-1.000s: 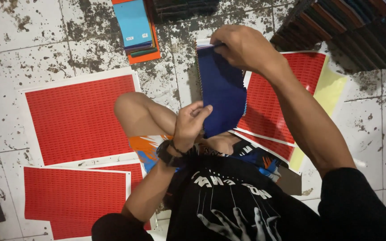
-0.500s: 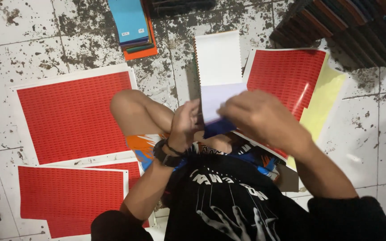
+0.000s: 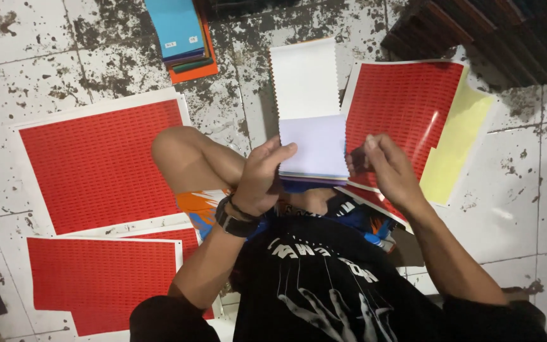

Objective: Peeling small red stickers from a sheet and applying them to the edges of blue and white booklets or cards.

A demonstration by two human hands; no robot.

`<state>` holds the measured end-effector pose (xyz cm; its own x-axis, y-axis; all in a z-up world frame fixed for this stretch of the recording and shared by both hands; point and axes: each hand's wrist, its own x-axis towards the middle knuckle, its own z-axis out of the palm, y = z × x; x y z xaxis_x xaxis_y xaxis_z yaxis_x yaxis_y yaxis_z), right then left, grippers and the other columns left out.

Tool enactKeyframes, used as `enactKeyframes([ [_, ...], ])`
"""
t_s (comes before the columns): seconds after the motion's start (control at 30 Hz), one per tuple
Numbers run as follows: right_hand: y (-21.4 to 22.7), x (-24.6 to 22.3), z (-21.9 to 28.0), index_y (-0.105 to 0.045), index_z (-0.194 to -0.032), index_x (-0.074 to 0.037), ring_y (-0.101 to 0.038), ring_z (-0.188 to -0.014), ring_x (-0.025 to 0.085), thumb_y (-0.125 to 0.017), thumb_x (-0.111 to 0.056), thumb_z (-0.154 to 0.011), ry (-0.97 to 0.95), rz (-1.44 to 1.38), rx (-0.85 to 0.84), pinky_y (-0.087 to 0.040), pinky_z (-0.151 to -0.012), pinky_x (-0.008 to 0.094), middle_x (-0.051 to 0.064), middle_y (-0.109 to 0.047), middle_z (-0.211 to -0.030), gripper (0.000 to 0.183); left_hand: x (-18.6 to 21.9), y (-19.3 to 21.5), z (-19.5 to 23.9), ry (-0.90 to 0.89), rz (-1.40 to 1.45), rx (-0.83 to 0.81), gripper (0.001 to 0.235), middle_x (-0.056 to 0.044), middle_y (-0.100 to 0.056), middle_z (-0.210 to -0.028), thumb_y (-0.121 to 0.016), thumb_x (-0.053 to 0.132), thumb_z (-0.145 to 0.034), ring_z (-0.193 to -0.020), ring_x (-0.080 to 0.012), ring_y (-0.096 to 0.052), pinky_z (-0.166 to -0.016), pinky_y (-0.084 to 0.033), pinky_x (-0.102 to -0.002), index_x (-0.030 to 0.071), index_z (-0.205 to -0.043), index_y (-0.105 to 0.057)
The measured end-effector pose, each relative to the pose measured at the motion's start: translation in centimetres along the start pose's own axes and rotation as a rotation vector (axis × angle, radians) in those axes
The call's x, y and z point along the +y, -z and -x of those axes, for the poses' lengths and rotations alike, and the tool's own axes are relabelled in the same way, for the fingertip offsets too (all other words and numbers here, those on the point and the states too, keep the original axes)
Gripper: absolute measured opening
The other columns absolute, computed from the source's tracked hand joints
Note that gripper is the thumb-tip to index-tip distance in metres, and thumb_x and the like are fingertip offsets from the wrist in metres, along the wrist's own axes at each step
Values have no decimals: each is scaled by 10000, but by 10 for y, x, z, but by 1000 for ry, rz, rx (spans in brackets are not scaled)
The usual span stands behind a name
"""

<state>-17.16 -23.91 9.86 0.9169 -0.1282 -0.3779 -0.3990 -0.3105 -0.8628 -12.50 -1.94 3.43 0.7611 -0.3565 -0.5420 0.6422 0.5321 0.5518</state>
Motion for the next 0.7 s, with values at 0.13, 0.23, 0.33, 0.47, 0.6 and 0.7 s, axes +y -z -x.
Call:
enactKeyframes([
  [0.13,-3,57,-10,-591,-1143,-96,-553,-837,186,-475,-515,-1086,-245,-458,-72,-546,-790,387,71,-536,-900,439,11,-19,6,40,124,22,374,-271,-711,-1008,-693,74,-933,-847,-284,-741,-760,-627,-403,-112,-1232,-567],
  [0.23,-13,18,-11,-488,-1171,-189,-406,-782,117,-417,-646,-1018,-309,-647,-189,-388,-674,263,-36,-348,-923,487,13,-20,8,61,138,28,415,-269,-704,-1005,-688,91,-936,-856,-323,-750,-784,-627,-424,-104,-1280,-560],
  [0.33,-14,18,-18,-479,-1190,-293,-409,-772,10,-480,-619,-1015,-302,-766,-190,-402,-566,133,-105,-347,-944,369,14,-16,9,80,67,17,446,-293,-706,-1027,-697,103,-932,-876,-349,-745,-808,-620,-443,-106,-1295,-543],
  [0.47,-18,4,-22,-344,-1277,-127,-639,-813,122,-707,-97,-948,-86,-685,-23,-573,-670,237,26,-557,-974,490,18,-13,14,43,-239,-11,514,-231,-711,-1060,-738,145,-915,-943,-282,-709,-854,-604,-435,-32,-1356,-542],
  [0.6,-14,2,-18,-355,-1275,-90,-631,-770,104,-719,-25,-917,-7,-461,-39,-598,-615,227,64,-617,-1021,515,27,-25,26,-45,-530,35,464,-192,-736,-940,-737,281,-915,-839,-233,-707,-792,-610,-398,10,-1272,-616],
  [0.7,-17,11,-18,-366,-1284,-77,-595,-726,84,-692,-19,-944,64,-353,-60,-545,-587,202,54,-589,-980,475,28,-15,25,-145,-701,11,422,-141,-750,-869,-737,369,-892,-767,-186,-699,-703,-605,-358,36,-1139,-659],
])
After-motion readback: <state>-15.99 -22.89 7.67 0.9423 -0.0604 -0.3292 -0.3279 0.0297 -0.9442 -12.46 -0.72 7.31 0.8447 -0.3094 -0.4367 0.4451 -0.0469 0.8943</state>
